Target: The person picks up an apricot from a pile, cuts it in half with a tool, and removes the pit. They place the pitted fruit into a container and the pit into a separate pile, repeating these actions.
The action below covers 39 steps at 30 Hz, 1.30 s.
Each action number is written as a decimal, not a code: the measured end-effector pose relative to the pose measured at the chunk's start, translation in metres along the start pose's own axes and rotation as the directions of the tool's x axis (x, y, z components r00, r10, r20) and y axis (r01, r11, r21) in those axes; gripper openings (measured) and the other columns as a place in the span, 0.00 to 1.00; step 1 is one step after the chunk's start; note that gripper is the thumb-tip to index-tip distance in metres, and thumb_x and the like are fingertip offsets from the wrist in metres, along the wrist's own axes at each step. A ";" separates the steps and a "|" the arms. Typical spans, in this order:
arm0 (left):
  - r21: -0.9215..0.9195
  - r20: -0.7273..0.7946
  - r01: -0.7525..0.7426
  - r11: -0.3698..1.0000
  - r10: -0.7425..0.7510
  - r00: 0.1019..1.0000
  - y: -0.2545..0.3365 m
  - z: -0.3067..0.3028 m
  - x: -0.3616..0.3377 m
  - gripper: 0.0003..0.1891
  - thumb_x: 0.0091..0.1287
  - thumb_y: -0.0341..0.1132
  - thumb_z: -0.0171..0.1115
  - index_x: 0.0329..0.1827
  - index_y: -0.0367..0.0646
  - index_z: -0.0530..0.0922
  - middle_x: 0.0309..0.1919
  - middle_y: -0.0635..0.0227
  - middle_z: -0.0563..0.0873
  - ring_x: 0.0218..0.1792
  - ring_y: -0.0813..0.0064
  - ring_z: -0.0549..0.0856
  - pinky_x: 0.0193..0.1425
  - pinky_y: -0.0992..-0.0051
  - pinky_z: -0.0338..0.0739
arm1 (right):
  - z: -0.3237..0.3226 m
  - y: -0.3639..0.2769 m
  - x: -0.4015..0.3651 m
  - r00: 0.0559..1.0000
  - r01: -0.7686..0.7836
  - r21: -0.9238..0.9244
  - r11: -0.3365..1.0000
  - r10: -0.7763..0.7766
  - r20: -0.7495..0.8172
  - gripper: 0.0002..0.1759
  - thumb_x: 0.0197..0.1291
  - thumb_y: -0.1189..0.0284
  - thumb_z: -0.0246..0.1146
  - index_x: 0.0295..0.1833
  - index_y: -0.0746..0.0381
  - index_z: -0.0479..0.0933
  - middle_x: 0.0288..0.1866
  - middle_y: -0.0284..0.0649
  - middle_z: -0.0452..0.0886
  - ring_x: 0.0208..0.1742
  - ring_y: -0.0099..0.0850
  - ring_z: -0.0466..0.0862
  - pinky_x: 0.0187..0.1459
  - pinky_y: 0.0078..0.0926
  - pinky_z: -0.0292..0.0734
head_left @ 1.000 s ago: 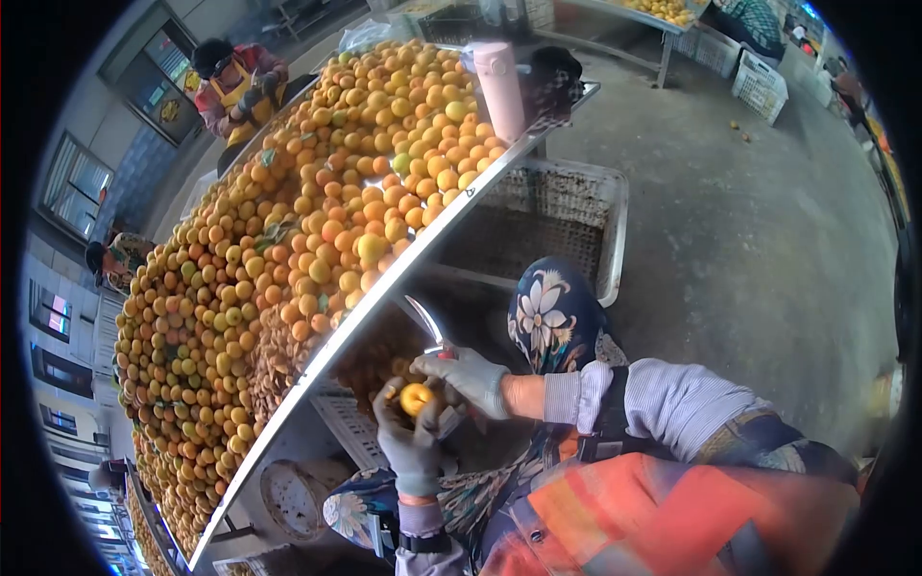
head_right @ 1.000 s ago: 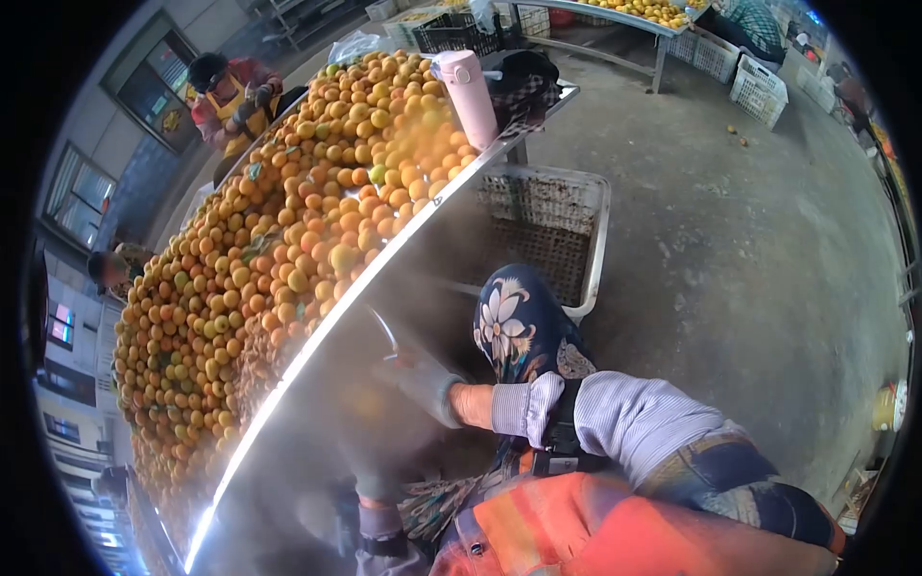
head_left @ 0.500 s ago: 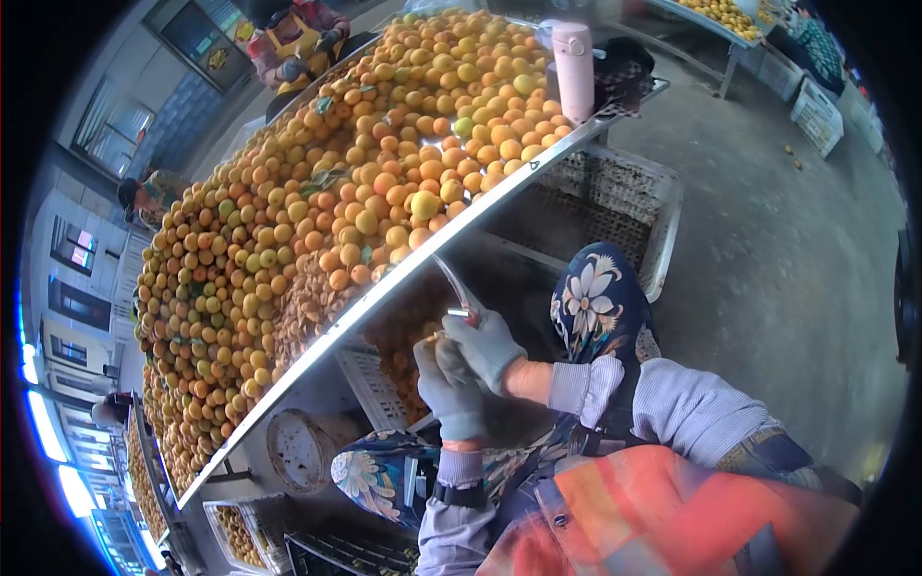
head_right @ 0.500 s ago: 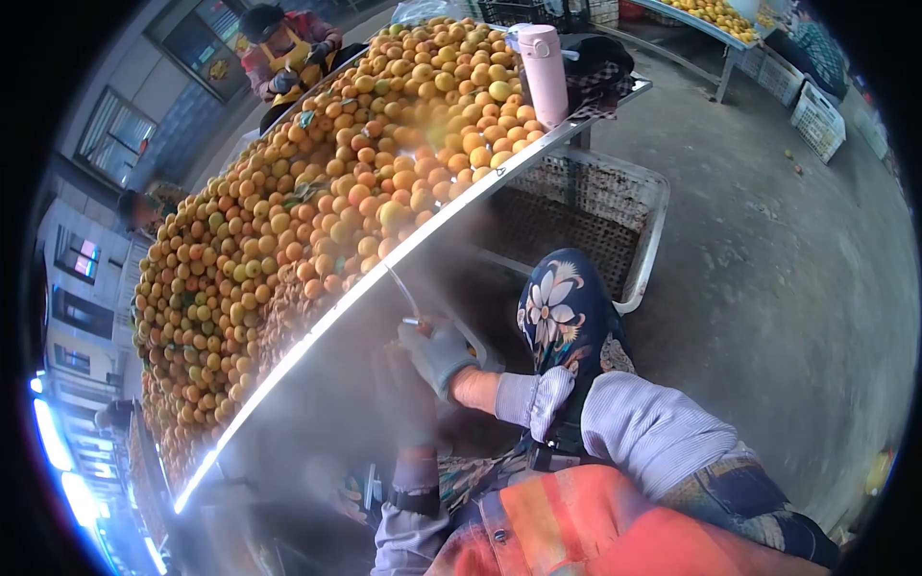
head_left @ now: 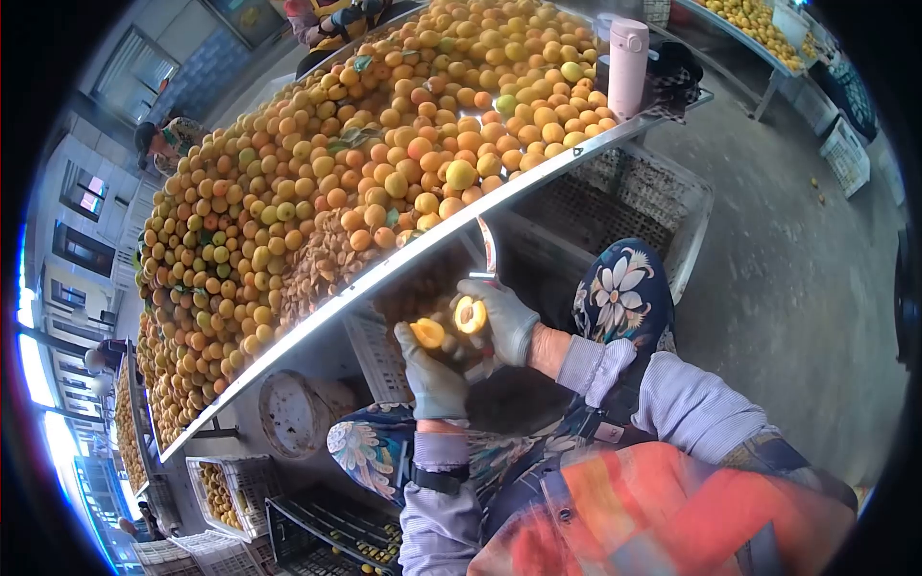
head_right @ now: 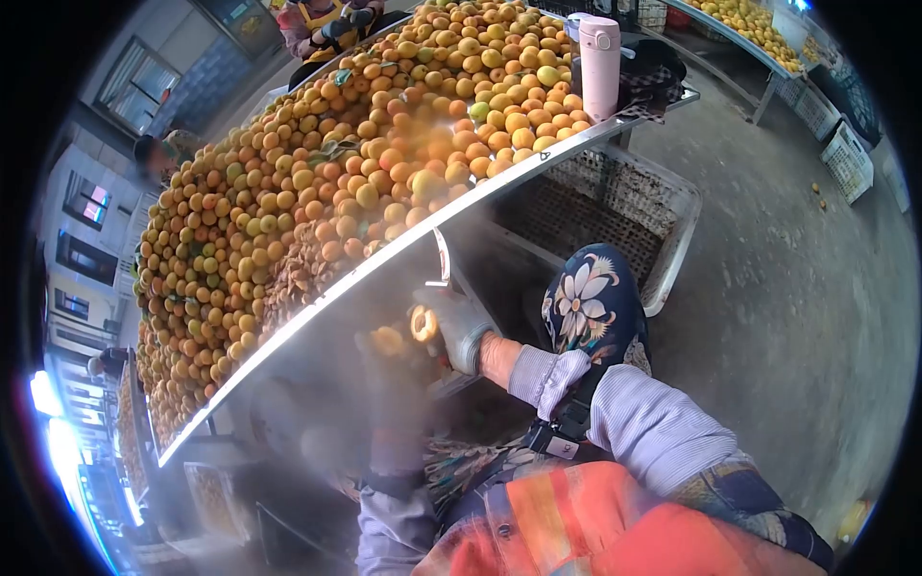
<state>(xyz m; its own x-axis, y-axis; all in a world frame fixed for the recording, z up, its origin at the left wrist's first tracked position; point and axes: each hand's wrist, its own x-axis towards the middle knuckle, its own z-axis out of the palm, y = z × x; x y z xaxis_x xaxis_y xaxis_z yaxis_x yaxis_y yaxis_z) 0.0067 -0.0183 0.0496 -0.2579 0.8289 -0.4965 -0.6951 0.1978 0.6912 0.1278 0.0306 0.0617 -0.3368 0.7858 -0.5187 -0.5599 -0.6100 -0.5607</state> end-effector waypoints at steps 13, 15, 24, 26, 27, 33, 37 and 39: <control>0.551 0.305 -0.444 0.706 0.325 0.895 -0.019 -0.008 -0.021 0.32 0.69 0.34 0.60 0.73 0.37 0.58 0.59 0.58 0.73 0.59 0.70 0.76 0.58 0.73 0.76 | -0.010 0.028 -0.004 0.958 0.280 -0.341 0.897 -0.237 0.165 0.14 0.64 0.63 0.63 0.48 0.60 0.77 0.39 0.31 0.79 0.39 0.18 0.76 0.43 0.16 0.72; 0.479 0.242 -0.436 0.762 0.363 0.900 -0.020 -0.011 -0.022 0.31 0.67 0.32 0.61 0.72 0.38 0.61 0.58 0.60 0.73 0.57 0.71 0.76 0.58 0.75 0.76 | -0.008 0.028 -0.012 0.936 0.341 -0.383 0.859 -0.271 0.226 0.11 0.65 0.66 0.63 0.47 0.61 0.77 0.35 0.28 0.78 0.39 0.16 0.75 0.42 0.16 0.71; 0.498 0.248 -0.238 0.834 0.126 0.960 0.003 0.014 -0.063 0.35 0.60 0.15 0.58 0.72 0.38 0.60 0.56 0.65 0.73 0.52 0.75 0.79 0.58 0.78 0.75 | 0.011 -0.059 -0.060 0.889 0.428 -0.143 0.892 -0.388 0.244 0.14 0.70 0.65 0.54 0.49 0.64 0.77 0.29 0.31 0.77 0.20 0.17 0.73 0.20 0.13 0.65; 0.470 0.348 -0.229 0.852 0.059 0.936 -0.005 0.013 -0.066 0.34 0.59 0.16 0.59 0.71 0.37 0.61 0.56 0.65 0.73 0.53 0.75 0.77 0.59 0.78 0.74 | 0.016 -0.057 -0.063 0.800 0.582 -0.214 0.784 -0.505 0.324 0.13 0.70 0.66 0.52 0.49 0.64 0.77 0.25 0.30 0.73 0.19 0.16 0.70 0.19 0.14 0.64; 0.383 0.421 -0.245 0.891 0.067 0.904 -0.012 0.009 -0.064 0.34 0.59 0.17 0.60 0.71 0.36 0.61 0.56 0.64 0.74 0.55 0.74 0.76 0.60 0.77 0.73 | 0.020 -0.056 -0.067 0.824 0.540 -0.175 0.824 -0.473 0.313 0.13 0.70 0.67 0.52 0.49 0.63 0.77 0.25 0.30 0.72 0.19 0.15 0.69 0.19 0.13 0.64; 0.318 0.459 -0.191 0.929 0.026 0.888 -0.018 0.010 -0.076 0.34 0.59 0.18 0.62 0.70 0.35 0.60 0.59 0.61 0.74 0.57 0.72 0.76 0.61 0.74 0.73 | 0.025 -0.055 -0.079 0.857 0.482 -0.199 0.853 -0.413 0.308 0.11 0.69 0.70 0.53 0.49 0.63 0.77 0.22 0.29 0.71 0.17 0.14 0.66 0.19 0.12 0.62; 0.334 0.452 -0.228 0.914 0.057 0.890 -0.023 0.014 -0.081 0.33 0.61 0.19 0.62 0.70 0.34 0.60 0.58 0.60 0.75 0.57 0.72 0.77 0.61 0.73 0.72 | 0.025 -0.052 -0.082 0.834 0.522 -0.258 0.813 -0.423 0.355 0.10 0.66 0.72 0.56 0.47 0.64 0.79 0.22 0.28 0.73 0.20 0.13 0.69 0.23 0.13 0.65; 0.459 0.419 -0.335 0.823 0.133 0.898 -0.024 0.018 -0.083 0.31 0.61 0.21 0.62 0.69 0.33 0.62 0.57 0.61 0.76 0.56 0.73 0.77 0.62 0.74 0.72 | 0.024 -0.044 -0.080 0.763 0.643 -0.391 0.659 -0.502 0.407 0.07 0.64 0.72 0.60 0.44 0.62 0.80 0.26 0.32 0.77 0.25 0.14 0.76 0.31 0.15 0.72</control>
<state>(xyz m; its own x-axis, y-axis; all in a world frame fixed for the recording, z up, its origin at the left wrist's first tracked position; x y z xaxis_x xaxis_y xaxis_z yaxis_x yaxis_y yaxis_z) 0.0569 -0.0825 0.0837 -0.0427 0.9900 -0.1343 -0.1778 0.1247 0.9761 0.1614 -0.0026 0.1432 -0.2842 0.9472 0.1487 -0.2892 0.0632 -0.9552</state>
